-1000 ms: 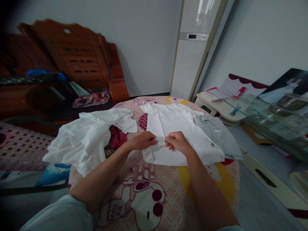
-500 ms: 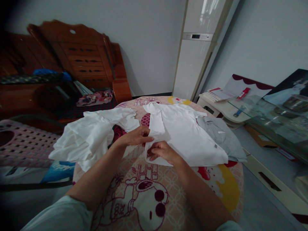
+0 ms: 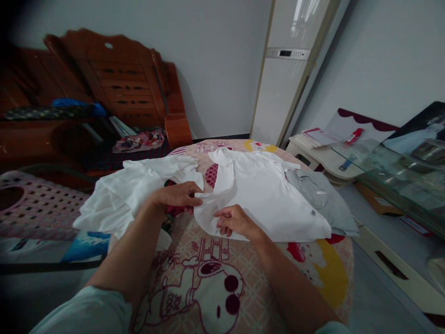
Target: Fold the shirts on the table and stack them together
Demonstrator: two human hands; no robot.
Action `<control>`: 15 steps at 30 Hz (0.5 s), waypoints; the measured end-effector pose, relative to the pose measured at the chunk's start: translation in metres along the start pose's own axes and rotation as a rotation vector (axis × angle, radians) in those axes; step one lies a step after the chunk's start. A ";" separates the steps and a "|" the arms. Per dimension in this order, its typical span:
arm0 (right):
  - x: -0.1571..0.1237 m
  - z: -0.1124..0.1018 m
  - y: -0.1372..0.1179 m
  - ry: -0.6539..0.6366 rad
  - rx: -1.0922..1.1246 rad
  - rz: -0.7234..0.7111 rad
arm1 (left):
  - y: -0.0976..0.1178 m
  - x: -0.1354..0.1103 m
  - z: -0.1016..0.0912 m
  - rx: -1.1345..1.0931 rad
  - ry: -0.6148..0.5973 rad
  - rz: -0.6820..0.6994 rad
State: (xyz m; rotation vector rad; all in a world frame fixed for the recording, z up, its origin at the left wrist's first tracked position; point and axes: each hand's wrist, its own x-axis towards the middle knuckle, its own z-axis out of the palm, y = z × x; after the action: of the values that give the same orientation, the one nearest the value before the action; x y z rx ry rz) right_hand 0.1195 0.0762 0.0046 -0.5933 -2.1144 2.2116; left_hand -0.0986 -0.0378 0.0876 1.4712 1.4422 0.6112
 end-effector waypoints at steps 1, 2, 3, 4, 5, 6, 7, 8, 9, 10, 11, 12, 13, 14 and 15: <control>0.000 0.000 0.000 0.034 0.026 -0.029 | 0.000 -0.001 -0.001 0.008 0.000 0.001; 0.001 0.000 -0.001 0.076 0.059 -0.070 | 0.001 -0.003 -0.002 0.006 -0.005 0.005; 0.001 0.000 -0.002 0.118 0.095 -0.114 | 0.003 -0.004 -0.002 -0.004 -0.014 0.011; 0.001 0.000 -0.003 0.149 0.130 -0.157 | 0.005 -0.006 -0.002 -0.018 -0.024 0.016; 0.002 0.000 -0.004 0.167 0.160 -0.190 | 0.007 -0.007 -0.002 -0.030 -0.033 0.020; 0.002 0.000 -0.005 0.169 0.179 -0.208 | 0.008 -0.009 -0.002 -0.031 -0.037 0.018; 0.003 0.001 -0.005 0.158 0.189 -0.214 | 0.010 -0.009 -0.002 -0.020 -0.034 0.010; 0.003 0.001 -0.005 0.138 0.188 -0.212 | 0.010 -0.009 -0.002 0.001 -0.026 -0.001; 0.003 0.002 -0.005 0.116 0.182 -0.207 | 0.011 -0.009 -0.001 0.025 -0.014 -0.011; 0.003 0.003 -0.004 0.095 0.176 -0.205 | 0.011 -0.008 -0.001 0.047 -0.001 -0.018; 0.003 0.004 -0.004 0.077 0.172 -0.207 | 0.011 -0.007 0.000 0.063 0.015 -0.021; 0.003 0.005 -0.004 0.065 0.169 -0.210 | 0.011 -0.007 0.000 0.073 0.032 -0.019; 0.003 0.005 -0.004 0.061 0.170 -0.215 | 0.011 -0.007 0.000 0.077 0.049 -0.015; 0.003 0.005 -0.004 0.068 0.174 -0.222 | 0.011 -0.007 0.000 0.078 0.063 -0.015; 0.003 0.004 -0.004 0.087 0.181 -0.228 | 0.011 -0.008 -0.001 0.077 0.072 -0.022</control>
State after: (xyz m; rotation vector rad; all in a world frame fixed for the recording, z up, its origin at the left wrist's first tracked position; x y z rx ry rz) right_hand 0.1143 0.0738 0.0076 -0.4068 -1.8137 2.1755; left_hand -0.0956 -0.0434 0.0998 1.5045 1.5505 0.6066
